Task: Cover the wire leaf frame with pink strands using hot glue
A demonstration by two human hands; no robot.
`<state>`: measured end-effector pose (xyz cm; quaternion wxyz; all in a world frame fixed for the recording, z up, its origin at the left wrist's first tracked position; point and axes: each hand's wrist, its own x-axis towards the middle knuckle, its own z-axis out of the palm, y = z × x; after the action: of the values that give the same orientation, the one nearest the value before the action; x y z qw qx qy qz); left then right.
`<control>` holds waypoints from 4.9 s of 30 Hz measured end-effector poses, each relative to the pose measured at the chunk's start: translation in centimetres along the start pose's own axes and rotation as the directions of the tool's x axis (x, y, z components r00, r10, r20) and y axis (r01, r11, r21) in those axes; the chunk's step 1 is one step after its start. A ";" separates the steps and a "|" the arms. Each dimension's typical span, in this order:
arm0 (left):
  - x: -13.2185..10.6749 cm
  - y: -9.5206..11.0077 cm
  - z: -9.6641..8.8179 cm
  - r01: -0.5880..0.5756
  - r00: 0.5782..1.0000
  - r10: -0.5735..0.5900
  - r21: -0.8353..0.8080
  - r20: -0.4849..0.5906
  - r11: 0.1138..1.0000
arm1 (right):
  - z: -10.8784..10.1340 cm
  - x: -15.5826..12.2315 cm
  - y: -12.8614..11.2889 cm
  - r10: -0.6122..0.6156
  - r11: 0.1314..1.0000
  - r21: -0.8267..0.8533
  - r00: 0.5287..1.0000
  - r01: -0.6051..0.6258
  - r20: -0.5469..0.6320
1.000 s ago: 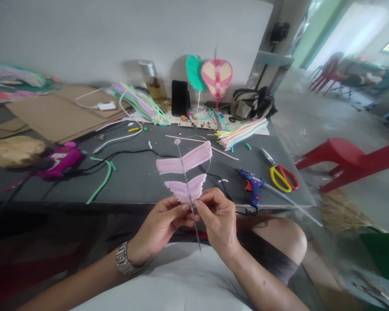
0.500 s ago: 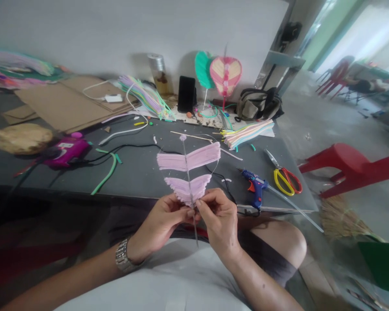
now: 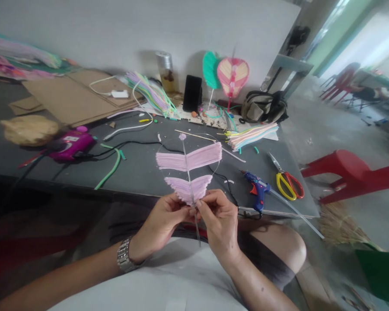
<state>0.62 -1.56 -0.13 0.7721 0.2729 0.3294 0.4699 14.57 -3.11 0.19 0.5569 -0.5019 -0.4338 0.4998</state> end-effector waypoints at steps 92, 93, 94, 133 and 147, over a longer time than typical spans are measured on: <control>1.3 -1.5 -1.4 0.143 0.987 -0.150 -0.110 -0.056 0.984 | -0.8 0.2 1.5 -0.293 0.886 -0.351 0.953 0.302 0.080; 1.3 -1.5 -1.5 0.150 0.986 -0.158 -0.119 -0.054 0.981 | -0.9 0.2 1.5 -0.337 0.856 -0.381 0.936 0.349 0.101; 1.3 -1.5 -1.6 0.153 0.985 -0.161 -0.126 -0.057 0.980 | -1.1 0.1 1.4 -0.370 0.833 -0.401 0.922 0.382 0.111; 0.8 -1.4 -0.6 0.075 0.987 -0.058 0.109 -0.149 0.991 | -0.9 1.2 1.9 0.174 0.913 0.374 0.985 -0.162 0.002; 0.9 -1.5 -0.6 0.104 0.981 -0.093 0.057 -0.168 0.993 | -0.9 1.2 2.2 0.165 0.922 0.356 0.986 -0.152 -0.005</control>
<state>1.26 -1.32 -1.82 0.7551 0.2414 0.4204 0.4413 15.39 -2.07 -2.13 0.6035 -0.4355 -0.2848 0.6042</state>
